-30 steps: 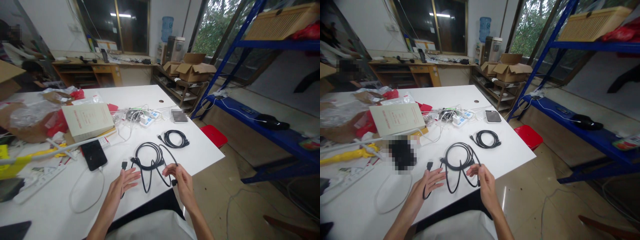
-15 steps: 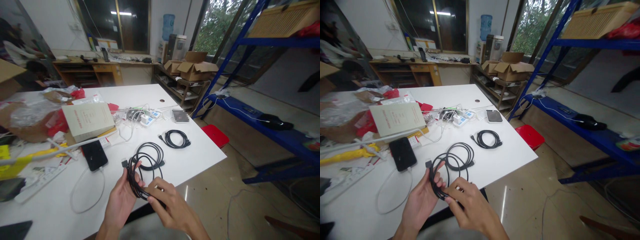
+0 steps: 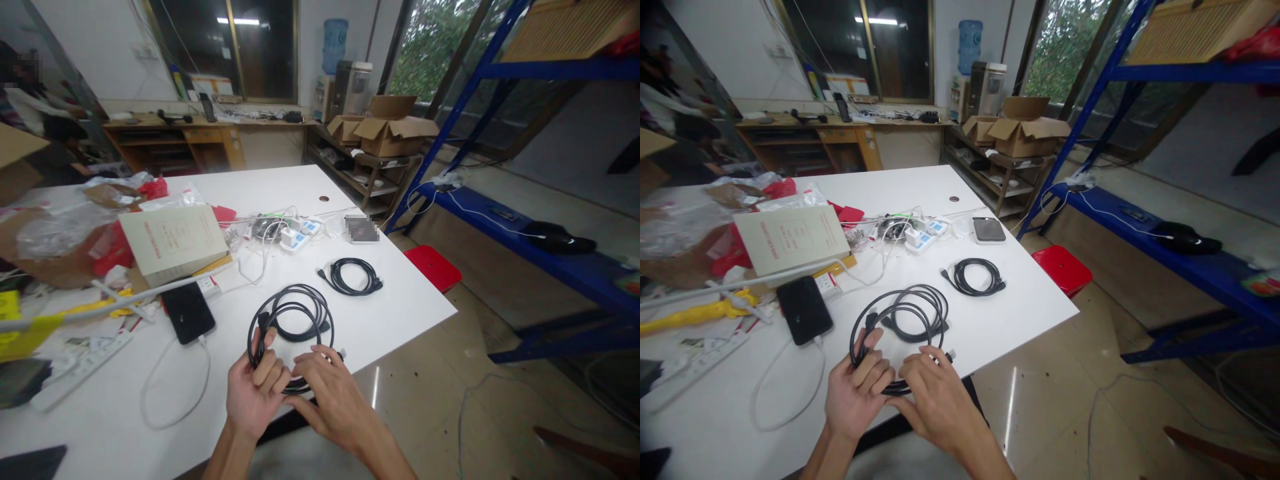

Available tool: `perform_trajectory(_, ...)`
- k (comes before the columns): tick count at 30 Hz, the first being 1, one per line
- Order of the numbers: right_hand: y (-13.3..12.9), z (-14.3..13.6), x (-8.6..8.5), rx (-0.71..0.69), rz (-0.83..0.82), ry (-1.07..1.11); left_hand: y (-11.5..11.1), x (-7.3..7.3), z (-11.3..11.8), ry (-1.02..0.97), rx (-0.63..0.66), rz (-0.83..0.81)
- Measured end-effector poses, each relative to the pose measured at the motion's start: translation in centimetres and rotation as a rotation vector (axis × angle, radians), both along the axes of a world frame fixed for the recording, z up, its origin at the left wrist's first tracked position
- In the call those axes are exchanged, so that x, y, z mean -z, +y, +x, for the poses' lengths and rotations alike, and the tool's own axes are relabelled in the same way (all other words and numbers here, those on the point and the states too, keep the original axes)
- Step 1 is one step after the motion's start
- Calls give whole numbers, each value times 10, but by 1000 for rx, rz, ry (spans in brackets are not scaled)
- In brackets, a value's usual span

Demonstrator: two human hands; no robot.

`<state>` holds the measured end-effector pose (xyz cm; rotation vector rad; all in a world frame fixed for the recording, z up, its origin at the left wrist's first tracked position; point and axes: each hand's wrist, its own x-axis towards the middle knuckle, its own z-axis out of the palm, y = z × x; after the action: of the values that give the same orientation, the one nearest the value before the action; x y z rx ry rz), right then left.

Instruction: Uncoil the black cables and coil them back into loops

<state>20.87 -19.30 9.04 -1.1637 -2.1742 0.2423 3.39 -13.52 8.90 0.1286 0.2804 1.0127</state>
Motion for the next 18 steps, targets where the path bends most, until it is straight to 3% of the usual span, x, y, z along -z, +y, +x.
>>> perform_trajectory(4, 8, 6, 24, 12, 37, -158, 10, 6, 0, 159, 93, 15)
perform_trajectory(6, 15, 11, 32, 28, 85, -225, 19, 9, 3, 301, 74, 31)
perform_trajectory(10, 35, 22, 40, 61, 110, -243, 39, 25, 10, 681, -89, 169)
perform_trajectory(14, 62, 32, 56, 90, 98, -242, 64, 55, 5, 1291, -240, 500)
perform_trajectory(18, 80, 39, 77, 87, 85, -230, 85, 77, -7, 1574, -356, 594)
